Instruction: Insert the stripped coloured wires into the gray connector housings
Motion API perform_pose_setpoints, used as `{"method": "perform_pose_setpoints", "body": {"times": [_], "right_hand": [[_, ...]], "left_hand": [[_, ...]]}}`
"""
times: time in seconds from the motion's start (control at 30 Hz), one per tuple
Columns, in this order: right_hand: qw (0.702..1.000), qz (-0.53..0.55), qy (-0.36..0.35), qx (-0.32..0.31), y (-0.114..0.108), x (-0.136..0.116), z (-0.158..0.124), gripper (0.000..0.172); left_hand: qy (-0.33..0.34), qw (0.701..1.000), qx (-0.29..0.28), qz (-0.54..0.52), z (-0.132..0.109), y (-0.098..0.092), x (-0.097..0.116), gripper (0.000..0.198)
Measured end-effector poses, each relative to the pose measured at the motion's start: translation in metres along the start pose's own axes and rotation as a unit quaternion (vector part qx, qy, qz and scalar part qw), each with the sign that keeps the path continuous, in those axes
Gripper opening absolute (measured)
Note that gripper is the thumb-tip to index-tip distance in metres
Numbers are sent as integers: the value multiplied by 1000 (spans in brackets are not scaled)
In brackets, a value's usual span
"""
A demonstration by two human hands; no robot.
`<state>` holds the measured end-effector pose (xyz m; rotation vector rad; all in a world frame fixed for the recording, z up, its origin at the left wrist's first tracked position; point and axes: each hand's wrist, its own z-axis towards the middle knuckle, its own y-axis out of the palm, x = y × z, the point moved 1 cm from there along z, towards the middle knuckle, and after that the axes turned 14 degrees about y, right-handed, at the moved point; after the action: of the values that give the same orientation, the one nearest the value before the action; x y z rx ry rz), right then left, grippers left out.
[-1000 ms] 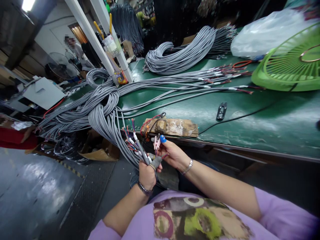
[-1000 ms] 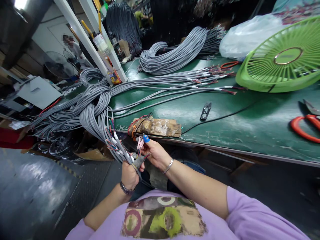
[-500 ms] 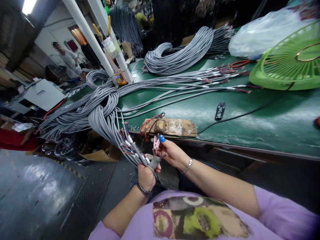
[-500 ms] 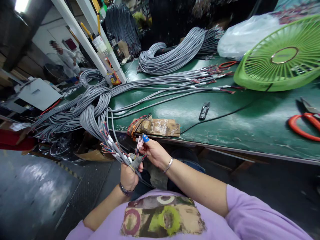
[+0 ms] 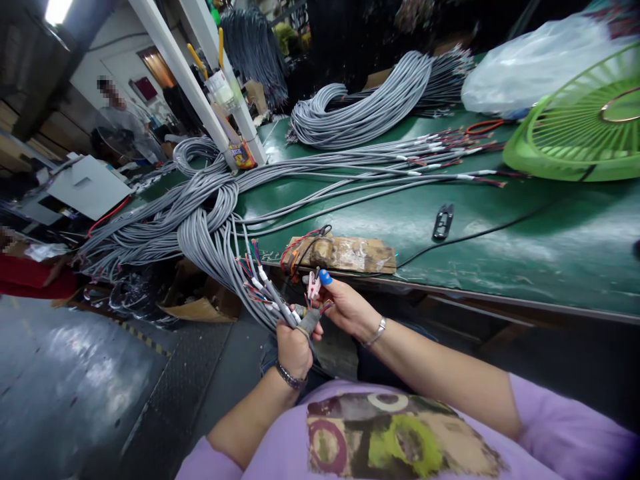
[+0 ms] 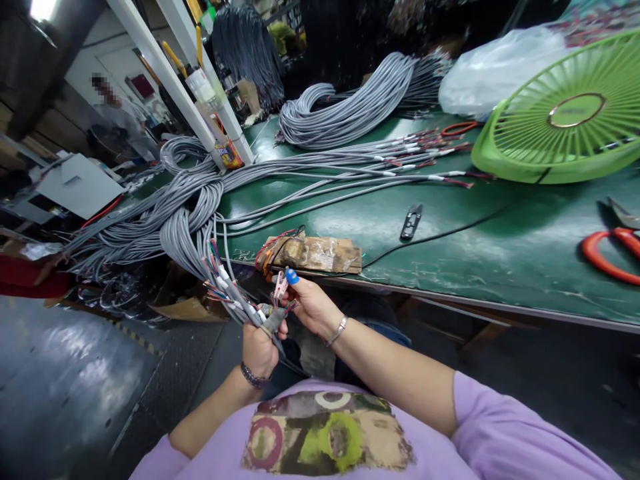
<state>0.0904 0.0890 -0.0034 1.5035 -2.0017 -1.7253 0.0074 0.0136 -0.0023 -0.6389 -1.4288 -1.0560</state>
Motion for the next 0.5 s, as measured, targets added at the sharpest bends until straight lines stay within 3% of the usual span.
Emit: {"method": "perform_pose_setpoints", "body": {"times": [0.5], "right_hand": [[998,-11,48,-45,-4,2,-5,38]], "left_hand": [[7,1000,-6,-13,-6,-6,3,30]]}}
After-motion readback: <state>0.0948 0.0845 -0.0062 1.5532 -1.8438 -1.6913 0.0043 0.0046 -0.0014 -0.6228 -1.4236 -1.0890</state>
